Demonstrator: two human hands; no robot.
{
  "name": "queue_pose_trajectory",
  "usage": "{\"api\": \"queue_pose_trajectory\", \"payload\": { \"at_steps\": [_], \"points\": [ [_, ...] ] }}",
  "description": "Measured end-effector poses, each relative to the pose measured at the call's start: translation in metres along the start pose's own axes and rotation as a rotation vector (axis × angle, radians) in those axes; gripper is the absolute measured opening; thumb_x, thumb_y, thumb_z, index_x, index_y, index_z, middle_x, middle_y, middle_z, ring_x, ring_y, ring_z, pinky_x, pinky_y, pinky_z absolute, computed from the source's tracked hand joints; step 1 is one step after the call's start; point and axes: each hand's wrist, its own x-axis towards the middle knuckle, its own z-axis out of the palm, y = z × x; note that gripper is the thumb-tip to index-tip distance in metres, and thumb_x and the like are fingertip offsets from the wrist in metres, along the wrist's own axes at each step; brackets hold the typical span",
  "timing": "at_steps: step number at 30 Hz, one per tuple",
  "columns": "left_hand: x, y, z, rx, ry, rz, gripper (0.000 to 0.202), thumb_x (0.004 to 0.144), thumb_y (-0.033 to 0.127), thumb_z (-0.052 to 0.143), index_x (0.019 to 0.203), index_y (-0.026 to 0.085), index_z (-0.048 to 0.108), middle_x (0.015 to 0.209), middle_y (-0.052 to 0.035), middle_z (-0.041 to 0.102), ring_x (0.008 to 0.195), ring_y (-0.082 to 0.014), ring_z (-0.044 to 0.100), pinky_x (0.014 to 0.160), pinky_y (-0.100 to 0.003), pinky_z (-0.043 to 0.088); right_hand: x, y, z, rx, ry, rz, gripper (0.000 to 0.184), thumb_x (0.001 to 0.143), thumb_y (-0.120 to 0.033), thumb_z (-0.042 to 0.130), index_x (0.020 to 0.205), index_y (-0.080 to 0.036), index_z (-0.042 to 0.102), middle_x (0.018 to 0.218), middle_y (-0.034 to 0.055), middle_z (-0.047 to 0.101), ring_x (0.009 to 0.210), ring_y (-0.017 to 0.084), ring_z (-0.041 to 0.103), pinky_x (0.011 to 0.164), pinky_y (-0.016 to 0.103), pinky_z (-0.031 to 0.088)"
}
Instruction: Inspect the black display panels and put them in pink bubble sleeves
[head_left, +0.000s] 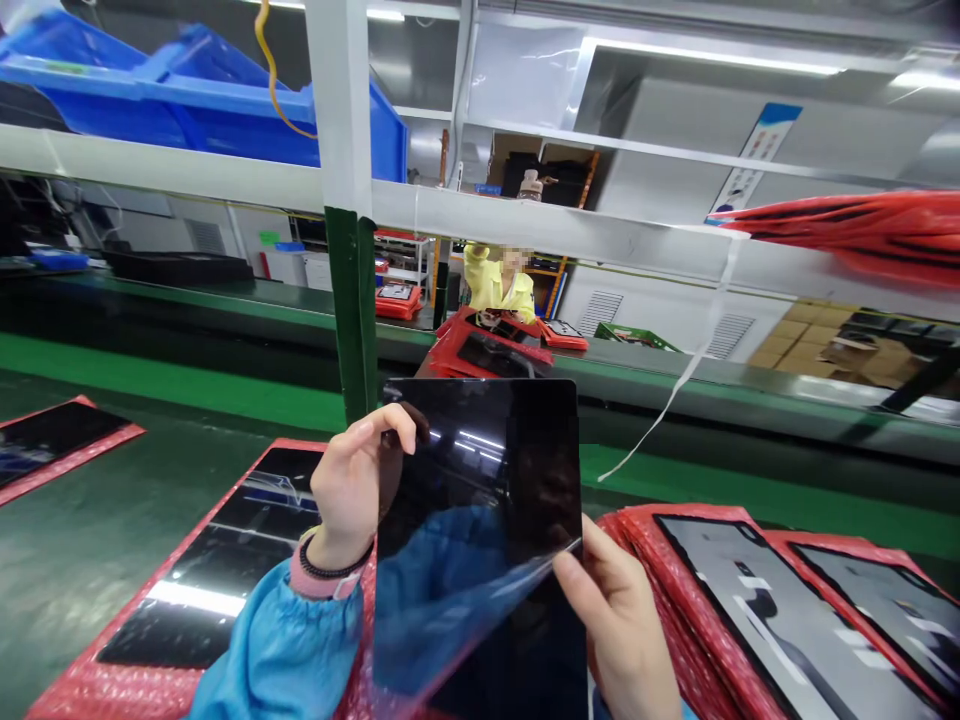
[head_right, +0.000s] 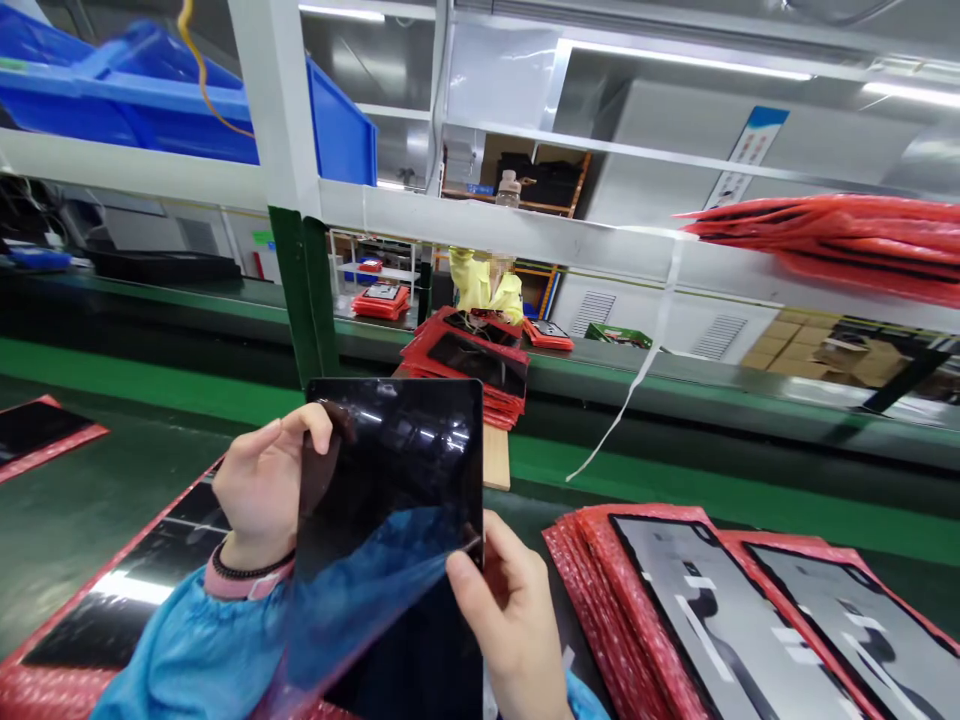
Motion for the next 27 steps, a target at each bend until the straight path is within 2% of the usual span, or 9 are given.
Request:
{"api": "queue_pose_trajectory", "payload": {
  "at_steps": [3, 8, 10, 12, 15, 18, 21, 23, 27],
  "points": [
    [-0.001, 0.002, 0.002, 0.034, -0.004, 0.024, 0.035, 0.076, 0.039, 0.047, 0.052, 0.019, 0.062, 0.062, -0.0074, 0.057, 0.064, -0.0212, 0.050, 0.061, -0.033, 0.041, -0.002, -0.005, 0.002, -0.047, -0.016, -0.017, 0.031, 0.082, -0.040, 0.066, 0.109, -0.024, 0.070, 0.097, 0.0037, 0.074, 0.086, 0.021, 0.069, 0.079, 0.027, 0.056],
    [-0.002, 0.003, 0.003, 0.053, -0.007, 0.059, 0.034, 0.075, 0.038, 0.048, 0.051, 0.019, 0.064, 0.063, -0.0082, 0.060, 0.066, -0.0220, 0.054, 0.062, -0.033, 0.040, -0.007, -0.001, 0.008, -0.060, 0.098, 0.018, 0.043, 0.076, -0.039, 0.073, 0.115, -0.023, 0.066, 0.109, 0.0050, 0.072, 0.101, 0.023, 0.068, 0.089, 0.028, 0.054],
    [-0.002, 0.002, 0.003, 0.064, -0.004, 0.074, 0.034, 0.075, 0.038, 0.049, 0.050, 0.019, 0.064, 0.063, -0.0082, 0.061, 0.066, -0.0219, 0.055, 0.062, -0.033, 0.039, -0.010, 0.008, 0.010, -0.104, 0.125, 0.005, 0.055, 0.075, -0.040, 0.074, 0.125, -0.021, 0.059, 0.117, 0.0071, 0.070, 0.107, 0.024, 0.066, 0.092, 0.029, 0.054],
    [-0.002, 0.001, 0.004, 0.070, 0.004, 0.081, 0.034, 0.074, 0.038, 0.050, 0.049, 0.020, 0.064, 0.061, -0.0085, 0.062, 0.067, -0.0225, 0.055, 0.061, -0.034, 0.039, -0.012, 0.016, 0.011, -0.164, 0.148, -0.077, 0.067, 0.078, -0.040, 0.072, 0.138, -0.022, 0.046, 0.126, 0.0085, 0.065, 0.112, 0.025, 0.064, 0.092, 0.030, 0.055],
    [-0.002, 0.001, 0.003, 0.066, -0.014, 0.076, 0.033, 0.072, 0.040, 0.052, 0.048, 0.021, 0.065, 0.050, -0.0066, 0.055, 0.059, -0.0221, 0.053, 0.057, -0.034, 0.038, -0.012, 0.025, 0.013, -0.358, 0.195, -0.298, 0.083, 0.085, -0.037, 0.065, 0.152, -0.031, 0.017, 0.150, 0.0056, 0.041, 0.128, 0.028, 0.052, 0.090, 0.032, 0.057],
    [-0.002, 0.001, 0.001, 0.086, -0.030, 0.110, 0.033, 0.071, 0.039, 0.054, 0.047, 0.020, 0.065, 0.042, -0.0038, 0.048, 0.047, -0.0181, 0.045, 0.048, -0.033, 0.035, -0.011, 0.026, 0.013, -0.628, 0.210, -0.491, 0.087, 0.087, -0.034, 0.060, 0.153, -0.033, 0.003, 0.161, 0.0009, 0.010, 0.142, 0.034, 0.026, 0.099, 0.041, 0.051],
    [-0.003, 0.000, -0.002, 0.111, -0.022, 0.175, 0.032, 0.070, 0.037, 0.055, 0.046, 0.020, 0.065, 0.043, -0.0046, 0.054, 0.043, -0.0164, 0.046, 0.044, -0.031, 0.032, -0.007, 0.022, 0.014, -0.750, 0.172, -0.615, 0.087, 0.087, -0.029, 0.056, 0.153, -0.027, -0.002, 0.162, 0.0019, -0.007, 0.145, 0.038, 0.006, 0.105, 0.052, 0.043],
    [-0.004, -0.001, -0.003, 0.125, -0.037, 0.214, 0.029, 0.069, 0.036, 0.057, 0.047, 0.019, 0.068, 0.042, -0.0048, 0.057, 0.041, -0.0164, 0.047, 0.042, -0.031, 0.033, -0.006, 0.019, 0.015, -0.801, 0.173, -0.656, 0.087, 0.086, -0.023, 0.054, 0.153, -0.027, -0.001, 0.161, 0.0020, -0.012, 0.144, 0.040, -0.002, 0.105, 0.058, 0.039],
    [-0.007, -0.001, -0.004, 0.177, -0.080, 0.272, 0.023, 0.066, 0.032, 0.062, 0.049, 0.021, 0.072, 0.040, -0.0043, 0.060, 0.035, -0.0156, 0.048, 0.038, -0.029, 0.033, -0.009, 0.020, 0.014, -0.881, 0.193, -0.737, 0.084, 0.081, -0.011, 0.051, 0.152, -0.034, 0.013, 0.161, -0.0029, -0.007, 0.144, 0.042, 0.000, 0.107, 0.067, 0.030]
  ]
}}
